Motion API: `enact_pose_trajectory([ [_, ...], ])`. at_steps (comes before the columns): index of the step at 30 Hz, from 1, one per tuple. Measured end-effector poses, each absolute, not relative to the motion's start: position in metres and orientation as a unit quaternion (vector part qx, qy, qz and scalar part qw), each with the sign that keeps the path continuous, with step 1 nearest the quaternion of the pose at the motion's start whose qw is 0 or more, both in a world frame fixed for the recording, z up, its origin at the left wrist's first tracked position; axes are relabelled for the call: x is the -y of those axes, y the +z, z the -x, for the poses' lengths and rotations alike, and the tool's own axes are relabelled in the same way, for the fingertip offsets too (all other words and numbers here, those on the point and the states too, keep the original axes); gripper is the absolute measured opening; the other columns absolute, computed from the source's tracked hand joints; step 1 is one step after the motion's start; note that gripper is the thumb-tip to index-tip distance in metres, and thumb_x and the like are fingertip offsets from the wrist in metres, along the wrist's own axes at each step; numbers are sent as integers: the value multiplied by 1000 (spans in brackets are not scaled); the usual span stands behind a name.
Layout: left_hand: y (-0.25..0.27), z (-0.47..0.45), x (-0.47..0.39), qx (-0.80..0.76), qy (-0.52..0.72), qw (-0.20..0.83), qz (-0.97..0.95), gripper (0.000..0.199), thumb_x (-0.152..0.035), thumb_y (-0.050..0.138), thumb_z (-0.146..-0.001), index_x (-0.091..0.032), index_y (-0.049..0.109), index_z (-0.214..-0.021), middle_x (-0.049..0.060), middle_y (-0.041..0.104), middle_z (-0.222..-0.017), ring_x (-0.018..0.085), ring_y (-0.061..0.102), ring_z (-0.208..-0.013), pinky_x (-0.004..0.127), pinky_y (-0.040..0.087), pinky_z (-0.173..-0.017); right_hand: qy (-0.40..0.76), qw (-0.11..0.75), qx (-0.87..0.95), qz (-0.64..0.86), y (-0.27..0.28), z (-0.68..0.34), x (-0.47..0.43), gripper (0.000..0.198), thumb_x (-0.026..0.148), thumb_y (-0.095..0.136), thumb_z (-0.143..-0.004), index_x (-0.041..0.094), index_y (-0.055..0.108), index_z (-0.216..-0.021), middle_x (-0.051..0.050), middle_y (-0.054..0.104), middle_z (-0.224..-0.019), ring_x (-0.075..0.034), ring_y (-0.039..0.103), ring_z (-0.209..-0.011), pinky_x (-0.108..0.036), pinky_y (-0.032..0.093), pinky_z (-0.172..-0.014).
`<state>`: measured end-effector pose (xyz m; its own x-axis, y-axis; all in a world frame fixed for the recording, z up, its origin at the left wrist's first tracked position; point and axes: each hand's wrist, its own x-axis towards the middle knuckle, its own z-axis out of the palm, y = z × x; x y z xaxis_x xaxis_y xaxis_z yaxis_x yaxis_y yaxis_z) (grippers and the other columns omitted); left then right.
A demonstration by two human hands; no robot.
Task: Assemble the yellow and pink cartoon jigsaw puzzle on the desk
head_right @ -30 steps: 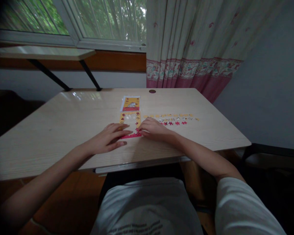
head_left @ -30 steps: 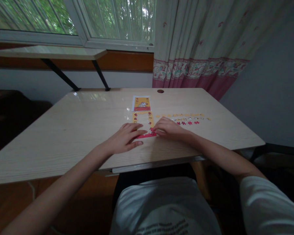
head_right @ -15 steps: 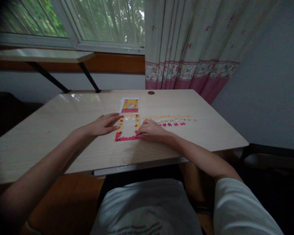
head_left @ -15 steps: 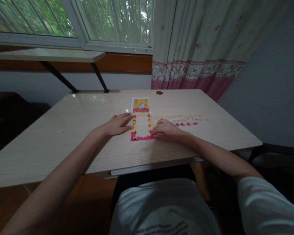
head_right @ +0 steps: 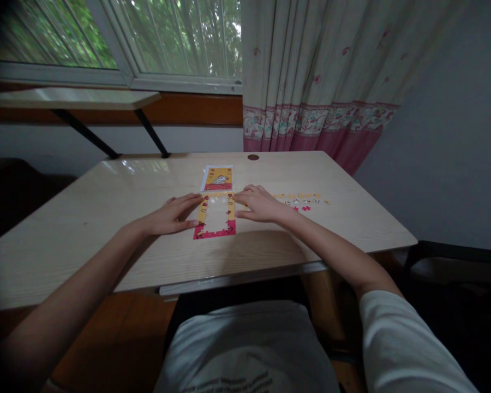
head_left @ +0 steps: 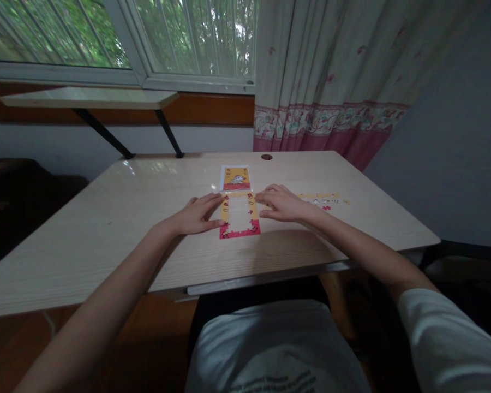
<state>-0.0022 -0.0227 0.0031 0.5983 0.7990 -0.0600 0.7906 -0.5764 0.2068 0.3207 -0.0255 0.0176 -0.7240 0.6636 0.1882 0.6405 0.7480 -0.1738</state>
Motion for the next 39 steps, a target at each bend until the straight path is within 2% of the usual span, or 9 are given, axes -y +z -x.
enact_pose_trajectory([
  [5, 4, 0, 22, -468, -44, 101, -877, 112, -91, 36, -78, -18, 21, -161, 21, 21, -165, 44, 17, -151, 69, 21, -114, 51, 44, 927, 370, 12, -309, 20, 92, 72, 48, -89, 7, 39, -154, -21, 37, -159, -39, 34, -145, -55, 25, -118],
  [9, 2, 0, 20, -469, -51, 91, -877, 115, -94, 34, -75, -19, 21, -161, 21, 20, -165, 44, 18, -151, 67, 22, -115, 71, 8, 924, 375, 3, -302, 21, 102, 80, 41, -86, 8, 31, -158, -20, 27, -164, -40, 23, -152, -59, 13, -123],
  [20, -2, 1, 18, -463, -56, 79, -881, 116, -96, 30, -75, -19, 20, -161, 22, 18, -166, 45, 18, -151, 64, 21, -116, 89, -5, 921, 380, 1, -303, 22, 105, 83, 37, -86, 9, 27, -159, -20, 22, -165, -39, 18, -153, -59, 7, -124],
  [32, -2, 1, 17, -451, -28, 68, -890, 110, -93, 34, -77, -21, 27, -159, 20, 26, -164, 44, 25, -148, 62, 24, -115, 86, 15, 921, 378, 2, -308, 25, 104, 82, 40, -85, 11, 27, -160, -19, 24, -165, -40, 18, -153, -61, 8, -123],
  [39, 12, -5, 0, -491, -26, 96, -866, 97, -83, 24, -87, -17, 26, -159, 19, 24, -165, 42, 18, -151, 69, 20, -114, 82, 29, 920, 382, 5, -319, 25, 98, 80, 36, -88, 14, 28, -160, -17, 27, -164, -38, 18, -154, -63, 7, -123],
])
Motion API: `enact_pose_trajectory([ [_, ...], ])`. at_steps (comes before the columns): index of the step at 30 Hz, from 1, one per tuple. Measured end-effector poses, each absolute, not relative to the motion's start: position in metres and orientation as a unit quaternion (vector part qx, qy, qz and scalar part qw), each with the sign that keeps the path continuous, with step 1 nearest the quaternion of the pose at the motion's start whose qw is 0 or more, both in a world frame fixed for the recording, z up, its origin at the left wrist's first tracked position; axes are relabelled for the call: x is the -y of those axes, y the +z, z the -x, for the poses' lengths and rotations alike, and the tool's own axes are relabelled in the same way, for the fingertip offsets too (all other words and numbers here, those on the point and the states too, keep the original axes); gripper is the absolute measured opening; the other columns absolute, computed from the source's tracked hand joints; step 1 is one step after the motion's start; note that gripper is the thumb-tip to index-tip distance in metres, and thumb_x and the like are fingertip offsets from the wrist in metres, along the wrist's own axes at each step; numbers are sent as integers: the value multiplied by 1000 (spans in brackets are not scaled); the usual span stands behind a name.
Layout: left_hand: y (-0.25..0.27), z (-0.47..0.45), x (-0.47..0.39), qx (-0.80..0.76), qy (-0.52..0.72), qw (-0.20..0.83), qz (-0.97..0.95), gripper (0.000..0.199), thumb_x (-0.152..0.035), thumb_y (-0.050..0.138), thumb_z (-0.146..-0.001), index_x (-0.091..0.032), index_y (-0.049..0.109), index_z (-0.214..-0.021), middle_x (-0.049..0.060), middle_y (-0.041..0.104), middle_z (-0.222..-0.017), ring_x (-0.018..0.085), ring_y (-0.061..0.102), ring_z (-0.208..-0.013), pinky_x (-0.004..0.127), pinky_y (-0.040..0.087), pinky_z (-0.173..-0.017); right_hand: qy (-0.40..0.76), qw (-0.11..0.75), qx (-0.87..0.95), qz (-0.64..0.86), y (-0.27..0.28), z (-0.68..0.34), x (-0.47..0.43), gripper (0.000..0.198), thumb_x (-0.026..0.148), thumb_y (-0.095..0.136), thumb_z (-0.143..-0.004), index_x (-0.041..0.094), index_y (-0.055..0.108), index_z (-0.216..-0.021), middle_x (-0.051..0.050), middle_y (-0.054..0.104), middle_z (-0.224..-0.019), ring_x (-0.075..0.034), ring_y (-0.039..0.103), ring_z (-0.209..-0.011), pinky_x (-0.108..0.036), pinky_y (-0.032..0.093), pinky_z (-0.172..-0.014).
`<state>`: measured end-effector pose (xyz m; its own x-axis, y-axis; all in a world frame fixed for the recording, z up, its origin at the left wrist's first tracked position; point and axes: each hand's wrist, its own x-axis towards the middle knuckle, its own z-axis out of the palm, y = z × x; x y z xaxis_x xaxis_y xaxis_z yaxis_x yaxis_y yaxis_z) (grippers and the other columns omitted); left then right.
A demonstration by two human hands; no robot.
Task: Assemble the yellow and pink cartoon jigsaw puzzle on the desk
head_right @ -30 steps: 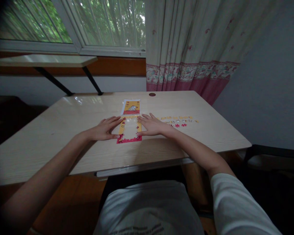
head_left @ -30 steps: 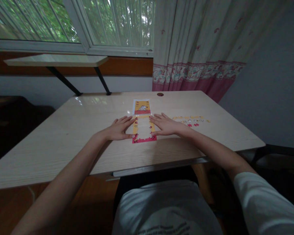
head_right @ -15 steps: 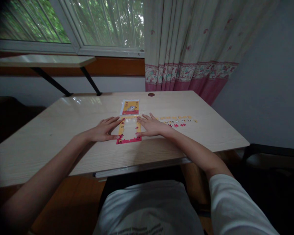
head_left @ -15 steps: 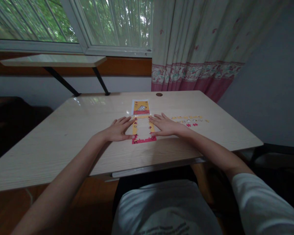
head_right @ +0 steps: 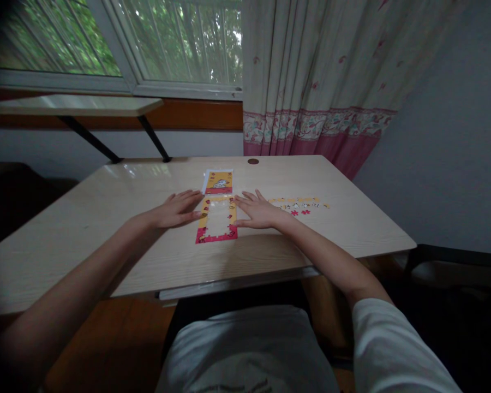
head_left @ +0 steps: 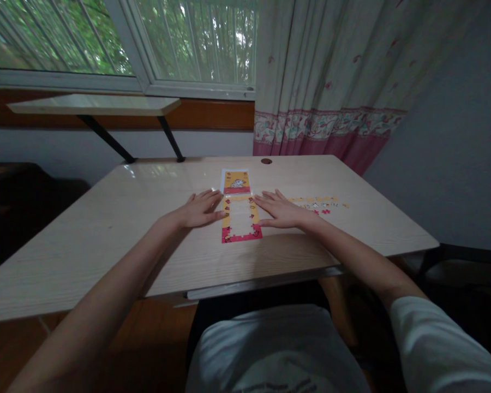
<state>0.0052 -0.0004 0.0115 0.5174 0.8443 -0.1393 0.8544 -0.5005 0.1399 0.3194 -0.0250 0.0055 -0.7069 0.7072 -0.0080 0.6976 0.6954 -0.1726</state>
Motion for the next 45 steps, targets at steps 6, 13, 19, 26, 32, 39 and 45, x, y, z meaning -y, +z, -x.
enact_pose_trajectory([
  [6, 11, -19, -15, -495, -26, 91, -864, 83, -70, 18, -95, -18, 32, -157, 16, 30, -163, 36, 22, -151, 65, 21, -116, 92, 31, 922, 375, 5, -318, 29, 94, 78, 38, -90, 16, 27, -160, -16, 26, -165, -37, 18, -154, -62, 6, -124],
  [13, -2, -20, -19, -505, 4, 93, -858, 76, -63, 14, -98, -19, 34, -156, 14, 34, -162, 34, 25, -151, 61, 23, -117, 82, 38, 924, 371, 2, -316, 32, 89, 74, 39, -92, 16, 30, -159, -16, 30, -163, -36, 21, -153, -62, 7, -124],
  [19, -11, -2, -17, -472, 60, 59, -878, 73, -62, 17, -99, -19, 44, -151, 15, 41, -158, 31, 32, -147, 54, 26, -117, 87, 26, 921, 379, 4, -312, 37, 82, 68, 30, -98, 12, 34, -157, -17, 31, -163, -35, 23, -153, -61, 9, -124],
  [26, -8, 10, -14, -438, 72, 19, -896, 71, -72, 36, -91, -21, 60, -135, 15, 50, -149, 36, 43, -138, 54, 32, -114, 91, 25, 919, 383, 3, -311, 38, 80, 68, 38, -96, 16, 35, -157, -16, 30, -163, -35, 23, -153, -61, 10, -123],
  [32, -13, 8, -16, -422, 84, 9, -903, 73, -71, 36, -91, -16, 61, -134, 19, 54, -143, 36, 47, -133, 53, 35, -111, 86, 27, 920, 382, 2, -311, 38, 82, 69, 38, -96, 15, 35, -157, -17, 31, -163, -37, 26, -151, -63, 13, -122],
  [39, -16, 9, -19, -408, 101, 17, -907, 69, -68, 41, -91, -16, 63, -130, 19, 60, -136, 37, 52, -127, 54, 40, -107, 73, 46, 922, 378, -4, -313, 34, 76, 63, 43, -97, 14, 39, -155, -17, 37, -161, -36, 32, -147, -60, 17, -121],
  [45, -15, 9, -19, -399, 114, 33, -909, 64, -66, 44, -90, -17, 65, -127, 17, 63, -130, 37, 57, -122, 55, 43, -105, 69, 135, 912, 382, 14, -347, 13, 51, 44, 52, -98, 13, 60, -138, -17, 64, -134, -30, 53, -128, -46, 37, -111],
])
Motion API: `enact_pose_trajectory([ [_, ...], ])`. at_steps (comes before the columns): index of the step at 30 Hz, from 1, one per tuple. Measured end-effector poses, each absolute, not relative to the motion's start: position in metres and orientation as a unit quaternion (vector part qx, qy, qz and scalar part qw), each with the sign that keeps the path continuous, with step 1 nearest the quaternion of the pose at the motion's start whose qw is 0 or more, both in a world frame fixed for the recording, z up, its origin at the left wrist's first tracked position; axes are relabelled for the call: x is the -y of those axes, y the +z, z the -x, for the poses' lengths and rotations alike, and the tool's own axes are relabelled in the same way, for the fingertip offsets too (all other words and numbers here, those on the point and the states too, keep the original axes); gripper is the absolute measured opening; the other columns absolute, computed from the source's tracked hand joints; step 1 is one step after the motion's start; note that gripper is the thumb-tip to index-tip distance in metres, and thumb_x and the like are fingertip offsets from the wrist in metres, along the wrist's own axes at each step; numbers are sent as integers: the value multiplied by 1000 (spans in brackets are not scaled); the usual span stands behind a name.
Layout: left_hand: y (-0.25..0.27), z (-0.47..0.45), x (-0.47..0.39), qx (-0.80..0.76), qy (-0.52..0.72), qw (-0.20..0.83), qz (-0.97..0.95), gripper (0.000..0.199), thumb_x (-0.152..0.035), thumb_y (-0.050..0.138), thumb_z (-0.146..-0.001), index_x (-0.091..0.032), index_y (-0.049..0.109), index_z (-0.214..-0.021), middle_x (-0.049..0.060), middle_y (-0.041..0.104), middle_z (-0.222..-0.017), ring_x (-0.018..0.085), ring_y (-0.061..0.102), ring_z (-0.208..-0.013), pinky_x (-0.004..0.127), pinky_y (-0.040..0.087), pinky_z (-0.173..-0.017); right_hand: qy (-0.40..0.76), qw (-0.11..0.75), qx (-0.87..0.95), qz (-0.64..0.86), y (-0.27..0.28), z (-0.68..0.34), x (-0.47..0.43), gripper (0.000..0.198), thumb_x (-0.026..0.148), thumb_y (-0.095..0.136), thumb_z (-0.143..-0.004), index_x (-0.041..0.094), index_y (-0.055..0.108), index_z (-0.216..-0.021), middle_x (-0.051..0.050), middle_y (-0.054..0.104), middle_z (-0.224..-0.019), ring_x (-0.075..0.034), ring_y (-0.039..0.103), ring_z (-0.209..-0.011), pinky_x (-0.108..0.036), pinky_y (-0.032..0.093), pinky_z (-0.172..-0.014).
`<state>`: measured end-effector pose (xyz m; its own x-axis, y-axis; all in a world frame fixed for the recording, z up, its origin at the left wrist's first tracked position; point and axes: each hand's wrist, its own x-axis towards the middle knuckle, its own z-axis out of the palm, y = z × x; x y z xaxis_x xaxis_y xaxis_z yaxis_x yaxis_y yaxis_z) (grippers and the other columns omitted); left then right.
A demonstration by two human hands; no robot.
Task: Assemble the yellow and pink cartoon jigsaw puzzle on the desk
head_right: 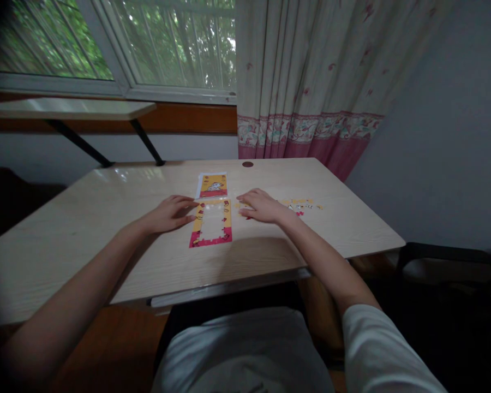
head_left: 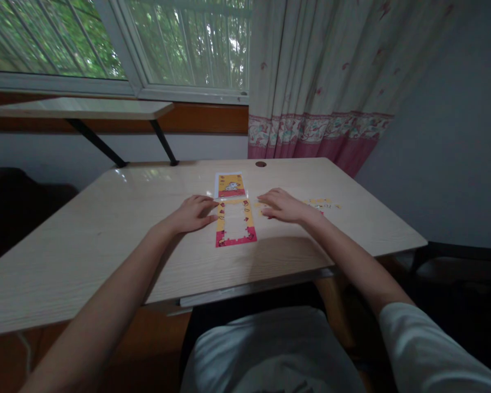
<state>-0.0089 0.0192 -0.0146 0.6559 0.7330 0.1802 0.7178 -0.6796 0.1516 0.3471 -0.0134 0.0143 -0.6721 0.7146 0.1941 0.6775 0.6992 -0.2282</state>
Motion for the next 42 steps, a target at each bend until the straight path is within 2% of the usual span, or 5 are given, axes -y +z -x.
enact_pose_trajectory([
  [6, -10, 6, -17, -394, 106, 37, -912, 66, -62, 41, -92, -12, 65, -127, 21, 64, -129, 36, 59, -119, 52, 45, -104, 101, 163, 825, 532, 34, -424, -10, 20, 25, 62, -88, 15, 76, -99, -12, 75, -103, -23, 67, -94, -34, 49, -88],
  [11, -10, 6, -17, -392, 111, 48, -912, 68, -65, 41, -91, -12, 65, -126, 20, 63, -130, 36, 60, -119, 50, 46, -104, 113, 148, 757, 626, 37, -473, -15, 17, 18, 62, -82, 13, 76, -89, -10, 75, -85, -18, 63, -75, -27, 45, -68],
  [20, -11, 6, -18, -390, 113, 49, -912, 63, -60, 42, -92, -12, 66, -125, 20, 64, -129, 34, 61, -117, 49, 47, -103, 174, 147, 763, 605, 25, -445, -12, 16, 21, 59, -81, 13, 72, -85, -5, 69, -71, -13, 56, -61, -25, 40, -59],
  [29, -9, 5, -16, -391, 106, 46, -913, 64, -60, 39, -93, -10, 66, -123, 21, 65, -127, 34, 62, -117, 48, 47, -104, 58, 154, 900, 404, 11, -357, 3, 22, 22, 56, -91, 16, 76, -94, -9, 75, -92, -20, 63, -91, -33, 44, -89],
  [42, -6, 3, -14, -390, 109, 52, -913, 58, -56, 40, -94, -13, 66, -123, 20, 66, -126, 34, 63, -115, 49, 49, -100, 18, 136, 877, 461, 2, -355, -12, 25, 29, 57, -94, 18, 79, -100, -10, 77, -101, -24, 64, -96, -34, 42, -91],
])
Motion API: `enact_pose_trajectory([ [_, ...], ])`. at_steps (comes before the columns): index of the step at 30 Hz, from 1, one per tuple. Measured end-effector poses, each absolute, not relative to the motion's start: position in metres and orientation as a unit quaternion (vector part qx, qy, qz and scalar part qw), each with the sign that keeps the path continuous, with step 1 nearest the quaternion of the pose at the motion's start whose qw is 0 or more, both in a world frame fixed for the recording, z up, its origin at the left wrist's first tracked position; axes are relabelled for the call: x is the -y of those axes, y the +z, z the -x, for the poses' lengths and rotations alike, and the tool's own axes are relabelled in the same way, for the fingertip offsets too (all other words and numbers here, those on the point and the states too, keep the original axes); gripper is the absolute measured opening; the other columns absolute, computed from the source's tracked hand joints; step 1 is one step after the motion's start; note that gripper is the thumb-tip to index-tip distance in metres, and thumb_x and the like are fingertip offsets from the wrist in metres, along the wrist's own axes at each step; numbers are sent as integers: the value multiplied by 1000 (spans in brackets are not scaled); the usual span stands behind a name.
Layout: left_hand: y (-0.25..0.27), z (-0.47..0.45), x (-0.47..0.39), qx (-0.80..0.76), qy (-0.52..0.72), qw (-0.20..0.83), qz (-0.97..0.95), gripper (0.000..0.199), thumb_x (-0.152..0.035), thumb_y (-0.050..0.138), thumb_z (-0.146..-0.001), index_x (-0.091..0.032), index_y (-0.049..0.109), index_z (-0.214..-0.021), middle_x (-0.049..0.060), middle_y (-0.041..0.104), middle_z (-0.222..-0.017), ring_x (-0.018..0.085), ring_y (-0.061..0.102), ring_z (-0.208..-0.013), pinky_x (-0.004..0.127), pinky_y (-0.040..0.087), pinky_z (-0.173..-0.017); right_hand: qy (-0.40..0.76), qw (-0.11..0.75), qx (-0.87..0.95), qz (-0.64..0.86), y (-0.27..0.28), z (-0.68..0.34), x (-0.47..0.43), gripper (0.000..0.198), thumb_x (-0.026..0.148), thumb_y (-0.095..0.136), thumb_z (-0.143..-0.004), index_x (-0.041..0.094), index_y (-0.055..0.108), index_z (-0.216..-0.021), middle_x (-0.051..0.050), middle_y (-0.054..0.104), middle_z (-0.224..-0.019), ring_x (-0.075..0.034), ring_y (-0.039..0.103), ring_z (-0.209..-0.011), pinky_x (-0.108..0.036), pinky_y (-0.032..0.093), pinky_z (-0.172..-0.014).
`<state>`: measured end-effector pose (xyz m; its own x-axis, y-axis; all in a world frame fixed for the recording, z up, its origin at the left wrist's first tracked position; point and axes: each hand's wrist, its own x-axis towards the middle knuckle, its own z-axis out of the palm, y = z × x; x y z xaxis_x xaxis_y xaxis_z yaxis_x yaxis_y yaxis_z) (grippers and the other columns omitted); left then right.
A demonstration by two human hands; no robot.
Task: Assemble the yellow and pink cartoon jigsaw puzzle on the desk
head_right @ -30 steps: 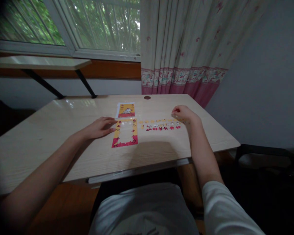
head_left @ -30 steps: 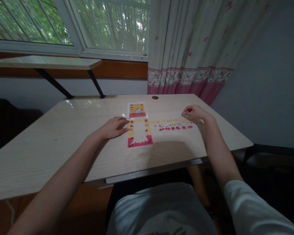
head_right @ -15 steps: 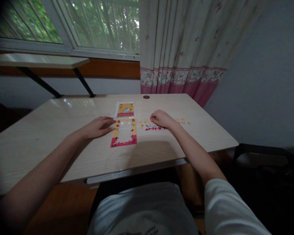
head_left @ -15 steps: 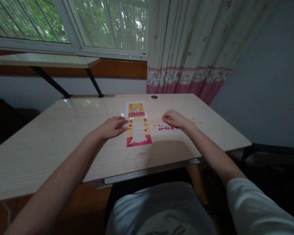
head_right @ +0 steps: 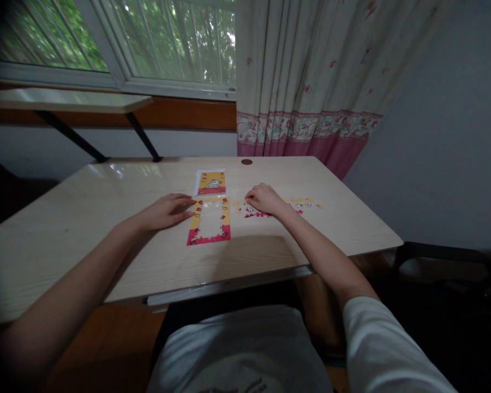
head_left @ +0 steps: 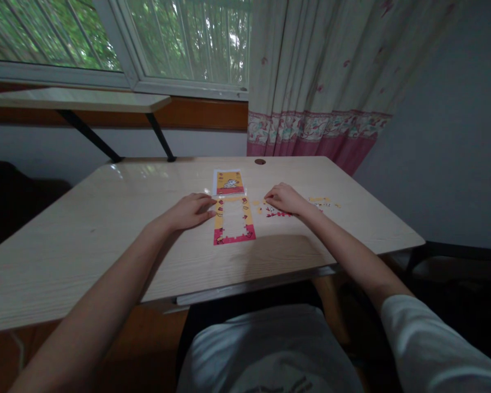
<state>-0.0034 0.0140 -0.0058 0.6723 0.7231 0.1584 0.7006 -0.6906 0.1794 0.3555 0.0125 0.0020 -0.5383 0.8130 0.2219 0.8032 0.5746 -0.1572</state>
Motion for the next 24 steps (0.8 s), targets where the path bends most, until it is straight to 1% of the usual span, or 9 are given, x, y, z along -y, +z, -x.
enact_pose_trajectory([
  [4, -7, 4, -15, -390, 115, 55, -912, 57, -58, 41, -94, -15, 66, -122, 18, 66, -125, 34, 63, -114, 50, 50, -100, 27, 131, 872, 472, -1, -354, -14, 24, 33, 62, -91, 19, 79, -100, -10, 77, -98, -24, 65, -94, -34, 42, -87],
  [10, -6, 3, -15, -390, 105, 48, -913, 60, -57, 39, -94, -12, 66, -123, 19, 66, -125, 33, 63, -115, 48, 49, -101, 41, 132, 864, 484, -2, -354, -17, 19, 31, 67, -89, 19, 79, -98, -9, 77, -97, -22, 66, -91, -33, 43, -86],
  [18, -5, 2, -14, -388, 110, 50, -913, 58, -57, 41, -94, -12, 67, -122, 20, 66, -124, 34, 63, -114, 50, 49, -100, 81, 148, 856, 489, -2, -353, -20, 14, 28, 71, -86, 17, 77, -92, -8, 76, -90, -20, 64, -85, -34, 42, -88],
  [22, -5, 2, -13, -390, 104, 48, -913, 60, -57, 39, -94, -12, 66, -123, 20, 66, -124, 34, 63, -114, 49, 49, -101, 123, 127, 855, 488, 4, -352, -23, 9, 24, 71, -85, 16, 74, -89, -6, 73, -81, -17, 63, -76, -35, 42, -89],
  [24, -5, 2, -13, -391, 104, 50, -913, 60, -57, 39, -94, -12, 66, -123, 20, 66, -124, 34, 63, -114, 49, 50, -100, 135, 127, 854, 487, 7, -351, -23, 7, 21, 71, -84, 15, 73, -88, -6, 73, -81, -16, 64, -76, -35, 42, -89],
])
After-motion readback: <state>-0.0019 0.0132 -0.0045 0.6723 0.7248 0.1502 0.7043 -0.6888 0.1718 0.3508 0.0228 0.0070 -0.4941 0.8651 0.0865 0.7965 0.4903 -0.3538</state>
